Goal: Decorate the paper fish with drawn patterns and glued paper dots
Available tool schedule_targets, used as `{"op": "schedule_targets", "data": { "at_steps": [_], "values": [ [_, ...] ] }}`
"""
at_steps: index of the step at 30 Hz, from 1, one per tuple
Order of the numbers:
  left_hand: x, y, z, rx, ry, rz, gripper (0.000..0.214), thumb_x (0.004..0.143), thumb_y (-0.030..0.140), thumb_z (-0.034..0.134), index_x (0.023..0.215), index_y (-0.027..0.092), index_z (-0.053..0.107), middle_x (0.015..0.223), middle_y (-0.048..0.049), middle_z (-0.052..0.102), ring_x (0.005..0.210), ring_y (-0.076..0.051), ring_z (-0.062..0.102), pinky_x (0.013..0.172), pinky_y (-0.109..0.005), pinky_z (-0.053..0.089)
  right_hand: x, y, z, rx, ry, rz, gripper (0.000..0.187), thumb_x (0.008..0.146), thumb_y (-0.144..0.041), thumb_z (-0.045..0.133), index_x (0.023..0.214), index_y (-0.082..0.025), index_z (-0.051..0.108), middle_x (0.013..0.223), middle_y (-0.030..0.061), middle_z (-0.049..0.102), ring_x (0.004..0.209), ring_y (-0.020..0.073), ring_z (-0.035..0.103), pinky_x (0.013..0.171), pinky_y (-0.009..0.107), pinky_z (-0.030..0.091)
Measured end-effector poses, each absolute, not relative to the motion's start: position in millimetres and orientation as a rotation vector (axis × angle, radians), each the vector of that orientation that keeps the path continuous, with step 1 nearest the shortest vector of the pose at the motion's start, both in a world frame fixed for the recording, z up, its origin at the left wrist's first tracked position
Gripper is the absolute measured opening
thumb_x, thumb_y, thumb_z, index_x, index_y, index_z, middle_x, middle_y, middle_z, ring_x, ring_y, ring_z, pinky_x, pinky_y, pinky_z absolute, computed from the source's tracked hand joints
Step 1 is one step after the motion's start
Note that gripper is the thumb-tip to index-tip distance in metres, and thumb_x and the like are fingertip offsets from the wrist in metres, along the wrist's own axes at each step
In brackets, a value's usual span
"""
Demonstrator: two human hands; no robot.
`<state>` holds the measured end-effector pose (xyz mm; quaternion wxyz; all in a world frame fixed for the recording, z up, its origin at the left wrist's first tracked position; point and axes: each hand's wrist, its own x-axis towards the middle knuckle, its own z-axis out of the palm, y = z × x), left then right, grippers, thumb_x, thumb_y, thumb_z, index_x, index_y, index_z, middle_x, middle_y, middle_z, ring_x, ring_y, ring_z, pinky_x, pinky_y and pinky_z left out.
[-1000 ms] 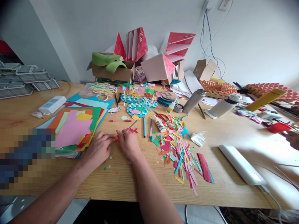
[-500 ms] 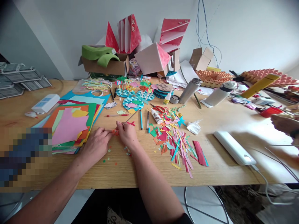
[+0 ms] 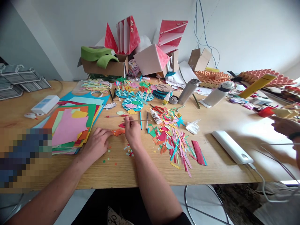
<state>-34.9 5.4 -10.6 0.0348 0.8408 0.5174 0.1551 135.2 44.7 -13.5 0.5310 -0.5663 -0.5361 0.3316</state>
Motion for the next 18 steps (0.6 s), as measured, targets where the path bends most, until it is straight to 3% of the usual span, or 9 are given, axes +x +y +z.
{"op": "schedule_targets", "data": {
  "at_steps": [3, 7, 13, 18],
  "values": [
    [-36.3, 6.3, -12.5, 2.552, 1.57, 0.528, 0.044, 0.079, -0.003, 0.044, 0.11, 0.016, 0.069, 0.114, -0.0084, 0.07, 0.109, -0.027, 0.053, 0.099, -0.042, 0.048, 135.9, 42.2, -10.7, -1.318, -1.259, 0.811, 0.046, 0.098, -0.058, 0.034, 0.099, -0.021, 0.061, 0.069, 0.0028, 0.072, 0.063, 0.016, 0.069, 0.061, 0.025, 0.048],
    [-36.9, 7.1, -13.4, 2.504, 1.566, 0.622, 0.046, 0.078, -0.003, 0.043, 0.109, 0.017, 0.069, 0.111, -0.0076, 0.071, 0.109, -0.026, 0.055, 0.098, -0.042, 0.05, 139.6, 41.9, -9.4, -1.386, -1.263, 0.741, 0.042, 0.1, -0.054, 0.033, 0.095, -0.021, 0.059, 0.071, 0.0041, 0.072, 0.066, 0.0169, 0.069, 0.065, 0.027, 0.049],
    [-38.2, 9.2, -13.2, 2.457, 1.616, 0.765, 0.049, 0.076, -0.004, 0.043, 0.112, 0.016, 0.069, 0.111, -0.0078, 0.072, 0.107, -0.025, 0.056, 0.098, -0.041, 0.05, 143.3, 47.4, -13.8, -1.564, -1.278, 0.722, 0.034, 0.095, -0.052, 0.046, 0.084, -0.022, 0.057, 0.075, 0.0047, 0.071, 0.067, 0.0188, 0.069, 0.061, 0.028, 0.05],
    [-38.5, 8.9, -12.4, 2.456, 1.628, 0.865, 0.048, 0.077, -0.003, 0.043, 0.111, 0.016, 0.07, 0.111, -0.0068, 0.072, 0.105, -0.024, 0.057, 0.097, -0.04, 0.05, 140.4, 47.3, -14.1, -1.46, -1.129, 1.025, 0.032, 0.088, -0.05, 0.06, 0.081, -0.02, 0.055, 0.07, 0.0048, 0.07, 0.057, 0.0188, 0.069, 0.051, 0.027, 0.052]
  ]
}}
